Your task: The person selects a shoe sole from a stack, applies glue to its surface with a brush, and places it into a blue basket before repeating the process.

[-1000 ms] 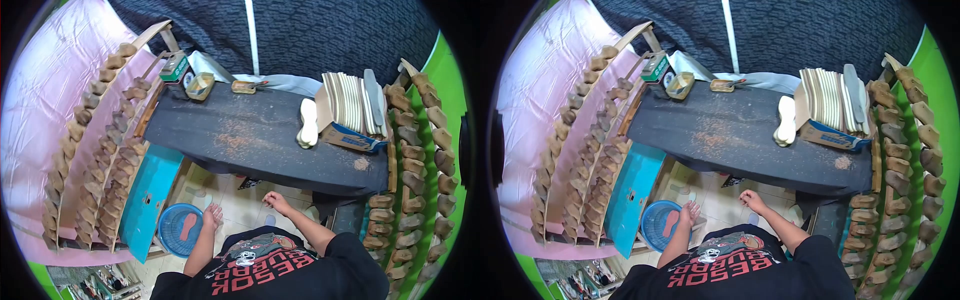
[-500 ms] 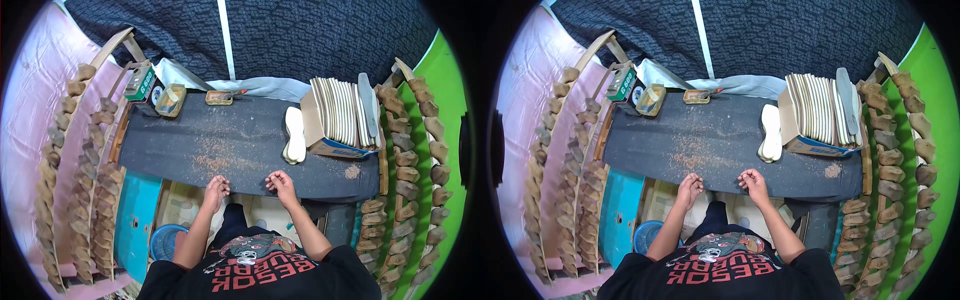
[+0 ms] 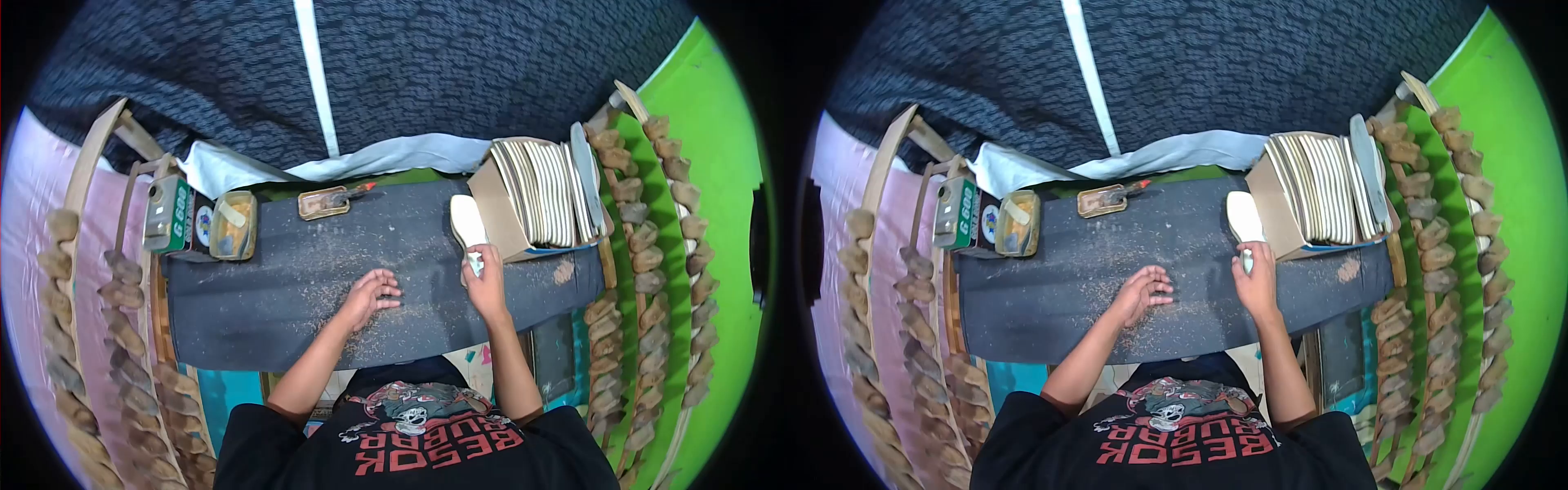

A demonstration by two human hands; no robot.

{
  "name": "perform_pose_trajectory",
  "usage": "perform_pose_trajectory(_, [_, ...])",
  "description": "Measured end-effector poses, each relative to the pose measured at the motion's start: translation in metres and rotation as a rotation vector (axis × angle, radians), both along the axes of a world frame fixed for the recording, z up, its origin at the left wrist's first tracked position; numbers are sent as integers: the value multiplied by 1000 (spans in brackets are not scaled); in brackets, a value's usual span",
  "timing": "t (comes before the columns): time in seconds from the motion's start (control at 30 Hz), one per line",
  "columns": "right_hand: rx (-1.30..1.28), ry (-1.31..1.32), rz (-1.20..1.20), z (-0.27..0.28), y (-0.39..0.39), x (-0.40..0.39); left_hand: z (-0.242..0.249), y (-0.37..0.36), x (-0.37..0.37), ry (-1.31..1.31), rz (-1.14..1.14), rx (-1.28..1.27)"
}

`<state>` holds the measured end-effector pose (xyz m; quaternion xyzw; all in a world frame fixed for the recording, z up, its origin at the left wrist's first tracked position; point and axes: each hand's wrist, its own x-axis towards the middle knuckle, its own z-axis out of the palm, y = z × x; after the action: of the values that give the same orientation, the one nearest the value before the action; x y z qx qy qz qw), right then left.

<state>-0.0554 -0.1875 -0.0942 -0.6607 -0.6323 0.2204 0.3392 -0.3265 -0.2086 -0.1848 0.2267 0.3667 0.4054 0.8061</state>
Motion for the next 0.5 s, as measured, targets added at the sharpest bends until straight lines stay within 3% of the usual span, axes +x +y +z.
perform_pose_trajectory(0.1, [65,-181,-77,-13,3,12,10,31,20,22,-132,46])
perform_pose_trajectory(0.2, [-29,-185,-89,-24,7,21,13,56,59,-51,-253,107])
perform_pose_trajectory(0.5, [-163,-365,-62,-48,18,39,-5,72,164,202,-186,51])
